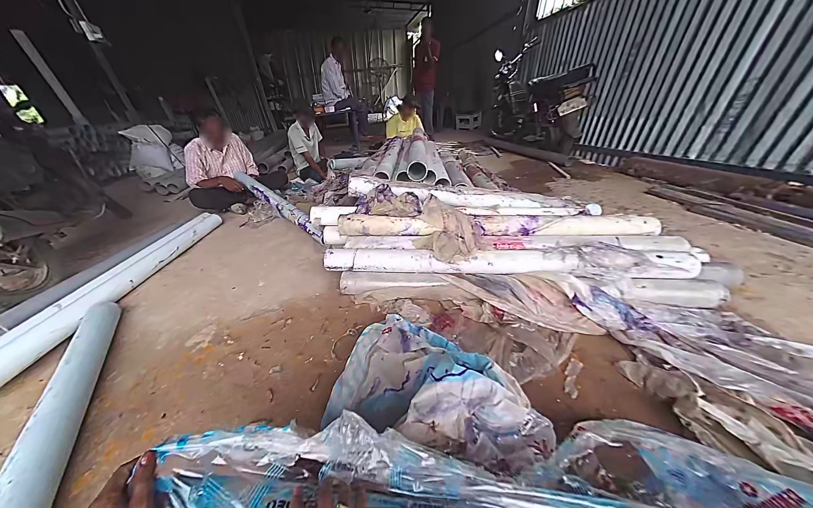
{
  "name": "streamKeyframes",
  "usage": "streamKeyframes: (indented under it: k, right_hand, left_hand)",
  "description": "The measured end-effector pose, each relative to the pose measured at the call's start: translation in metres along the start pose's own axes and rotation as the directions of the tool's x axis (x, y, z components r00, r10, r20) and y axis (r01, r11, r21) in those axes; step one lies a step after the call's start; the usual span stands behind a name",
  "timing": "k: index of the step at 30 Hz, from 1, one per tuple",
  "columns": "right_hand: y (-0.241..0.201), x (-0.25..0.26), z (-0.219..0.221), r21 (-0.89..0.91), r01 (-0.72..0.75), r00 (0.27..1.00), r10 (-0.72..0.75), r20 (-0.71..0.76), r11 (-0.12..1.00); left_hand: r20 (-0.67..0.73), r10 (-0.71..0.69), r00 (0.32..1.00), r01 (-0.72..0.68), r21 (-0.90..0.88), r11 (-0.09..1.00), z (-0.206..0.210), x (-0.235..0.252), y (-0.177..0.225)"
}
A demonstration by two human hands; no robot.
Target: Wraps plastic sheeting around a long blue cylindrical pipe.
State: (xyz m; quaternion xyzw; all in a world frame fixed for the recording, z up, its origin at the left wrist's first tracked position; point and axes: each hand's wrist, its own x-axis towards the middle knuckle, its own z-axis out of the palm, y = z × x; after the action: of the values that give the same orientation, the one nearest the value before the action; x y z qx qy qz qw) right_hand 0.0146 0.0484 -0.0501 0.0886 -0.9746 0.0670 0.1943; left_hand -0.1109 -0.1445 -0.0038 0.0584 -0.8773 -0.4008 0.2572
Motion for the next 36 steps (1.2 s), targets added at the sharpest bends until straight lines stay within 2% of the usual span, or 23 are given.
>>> streamKeyframes:
  k: [3, 5, 11, 14, 16, 20, 24, 26, 29, 31, 34, 36]
  right_hand:
    - [0.0, 0.001, -0.004, 0.006, 0.004, 1.0, -0.004, 0.019, 1.0]
    - [0.0, 0.002, -0.009, 0.034, 0.012, 0.995, -0.015, 0.103, 0.999]
    - [0.0, 0.002, -0.004, 0.005, 0.014, 0.999, -0.014, 0.046, 1.0]
    - [0.001, 0.005, -0.006, 0.038, 0.011, 0.995, -0.015, 0.097, 0.999]
    - [0.001, 0.003, -0.004, -0.022, 0.023, 0.999, -0.022, 0.038, 0.999]
    - [-0.008, -0.012, 0.005, -0.157, 0.03, 0.995, -0.043, -0.085, 0.987]
    - [-0.015, -0.024, 0.01, -0.187, 0.054, 0.991, -0.076, -0.114, 0.981]
    - [-0.016, -0.026, 0.009, -0.19, 0.062, 0.991, -0.084, -0.107, 0.98]
    - [-0.015, -0.027, 0.011, -0.202, 0.057, 0.99, -0.081, -0.113, 0.978]
    - [-0.013, -0.027, 0.013, -0.216, 0.05, 0.99, -0.076, -0.115, 0.975]
    - [-0.013, -0.026, 0.011, -0.214, 0.059, 0.993, -0.08, -0.087, 0.975]
    - [-0.013, -0.026, 0.01, -0.199, 0.065, 0.993, -0.083, -0.083, 0.978]
  left_hand:
    - [0.011, -0.001, 1.0, 0.0, 0.127, 0.992, -0.011, 0.0, 0.019]
    - [0.012, 0.033, 0.999, -0.035, 0.177, 0.984, -0.012, 0.004, 0.017]
    - [-0.014, 0.047, 0.999, -0.042, 0.239, 0.97, -0.014, 0.006, 0.034]
    - [-0.056, 0.207, 0.977, -0.185, 0.268, 0.946, -0.007, 0.028, 0.009]
    - [-0.056, 0.317, 0.947, -0.29, 0.278, 0.916, -0.002, 0.041, 0.013]
    - [0.098, 0.377, 0.921, -0.385, 0.384, 0.839, 0.011, 0.065, 0.047]
    - [0.363, 0.25, 0.898, -0.398, 0.423, 0.814, 0.045, 0.1, 0.055]
    - [0.447, 0.206, 0.87, -0.41, 0.427, 0.806, 0.062, 0.114, 0.056]
    - [0.535, 0.093, 0.84, -0.374, 0.446, 0.813, 0.081, 0.124, 0.056]
    - [0.579, -0.022, 0.815, -0.289, 0.439, 0.851, 0.09, 0.133, 0.056]
    - [0.547, -0.211, 0.81, 0.02, 0.333, 0.943, 0.087, 0.155, 0.056]
    - [0.532, -0.258, 0.806, 0.162, 0.222, 0.962, 0.079, 0.17, 0.058]
